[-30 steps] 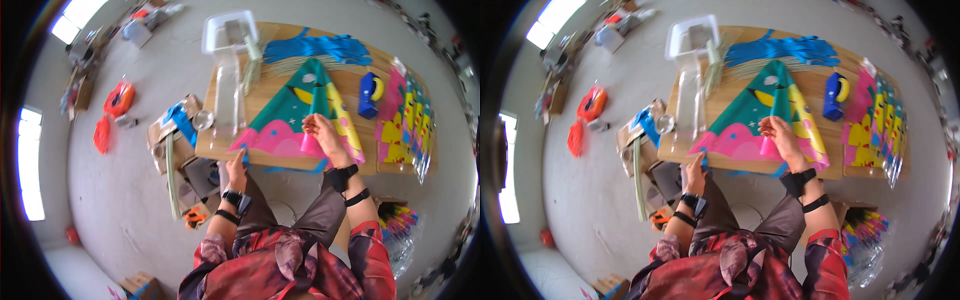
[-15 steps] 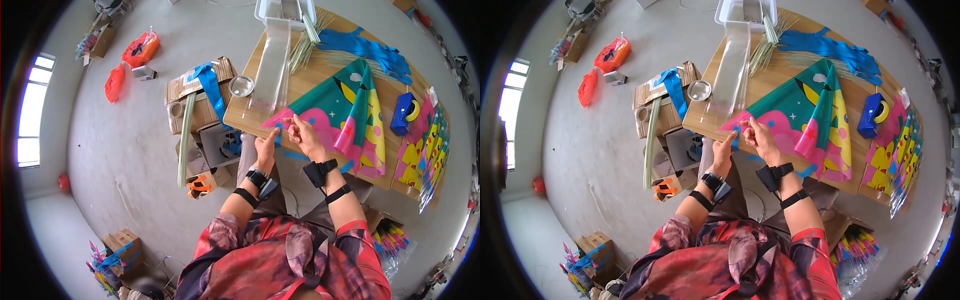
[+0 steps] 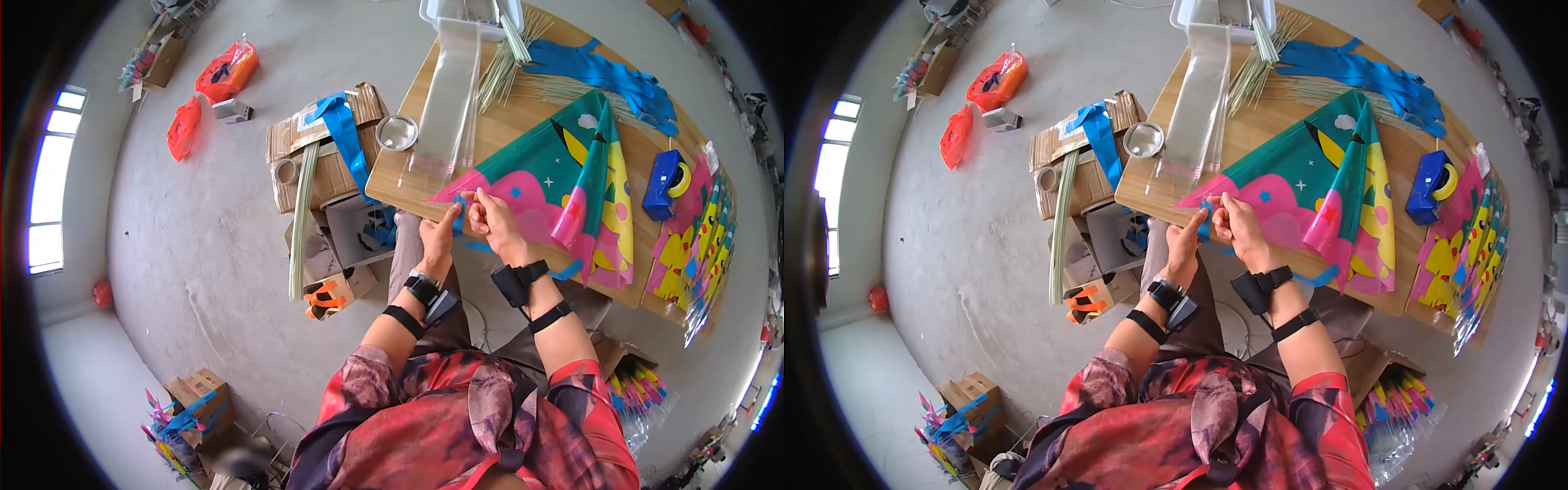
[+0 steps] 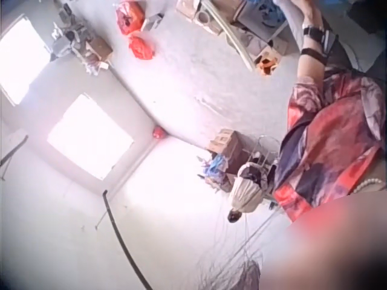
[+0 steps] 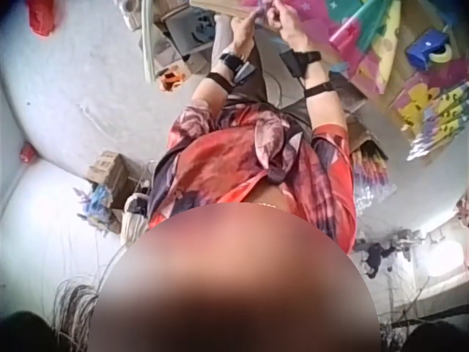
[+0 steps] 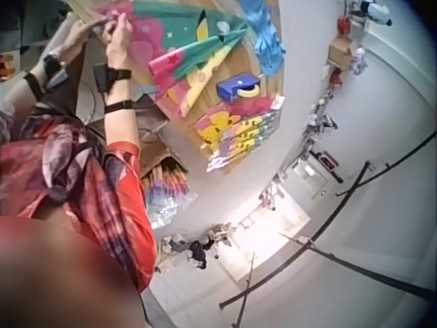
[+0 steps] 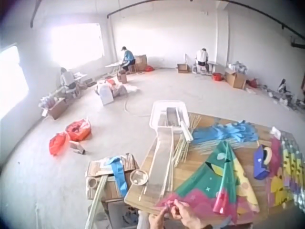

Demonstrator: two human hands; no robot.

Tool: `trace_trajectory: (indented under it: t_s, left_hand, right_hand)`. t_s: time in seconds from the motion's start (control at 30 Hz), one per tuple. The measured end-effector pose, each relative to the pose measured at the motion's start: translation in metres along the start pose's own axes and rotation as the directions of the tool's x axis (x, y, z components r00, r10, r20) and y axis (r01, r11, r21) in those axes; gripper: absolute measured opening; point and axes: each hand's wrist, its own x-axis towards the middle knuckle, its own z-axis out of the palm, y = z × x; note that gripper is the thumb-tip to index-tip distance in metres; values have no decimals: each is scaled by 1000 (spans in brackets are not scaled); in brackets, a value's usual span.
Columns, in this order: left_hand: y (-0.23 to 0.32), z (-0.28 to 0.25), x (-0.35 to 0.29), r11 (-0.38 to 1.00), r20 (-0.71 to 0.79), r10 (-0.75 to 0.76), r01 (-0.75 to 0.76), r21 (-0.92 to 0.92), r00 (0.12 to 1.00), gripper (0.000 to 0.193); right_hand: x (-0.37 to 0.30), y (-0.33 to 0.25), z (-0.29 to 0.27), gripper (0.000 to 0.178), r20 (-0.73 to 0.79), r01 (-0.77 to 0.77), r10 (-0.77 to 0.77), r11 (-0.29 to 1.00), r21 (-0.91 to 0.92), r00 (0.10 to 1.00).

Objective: Assemble a kite by attaching structural sticks and decorative ribbons to the kite body using tape.

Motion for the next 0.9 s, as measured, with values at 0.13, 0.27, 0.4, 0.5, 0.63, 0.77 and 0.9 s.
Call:
trace_trajectory:
  t_s: [0.13, 0.27, 0.4, 0.5, 0.63, 0.77, 0.9]
  left_hand:
    - [4, 4, -4, 1000, -2, -19, 19, 3, 1000, 17]
    - [2, 0, 0, 1000, 11, -17, 17, -15, 1000, 16]
    - [-1, 0, 1, 1000, 18, -7, 7, -23, 1000, 16]
    - [0, 0, 1, 999, 32, 3, -2, -41, 999, 16]
    - [2, -3, 1, 994, 48, -93, 96, -56, 994, 19]
    - [-2, -6, 4, 996, 21, -89, 89, -18, 996, 19]
    - [-7, -6, 2, 997, 23, 59, -60, 49, 998, 19]
  right_hand:
    - [2, 5, -3, 38, -18, 31, -32, 999, -32, 999]
    - [3, 8, 3, 36, -56, 72, -80, 990, -122, 995]
    - [5, 12, 6, 35, -77, 105, -118, 982, -159, 990]
    - [4, 11, 11, 36, -110, 103, -125, 978, -184, 986]
    - [0, 9, 17, 37, -158, 91, -127, 972, -218, 979]
    - [0, 8, 22, 37, -190, 91, -150, 953, -288, 970]
    - [2, 8, 27, 37, -209, 78, -144, 952, -297, 967]
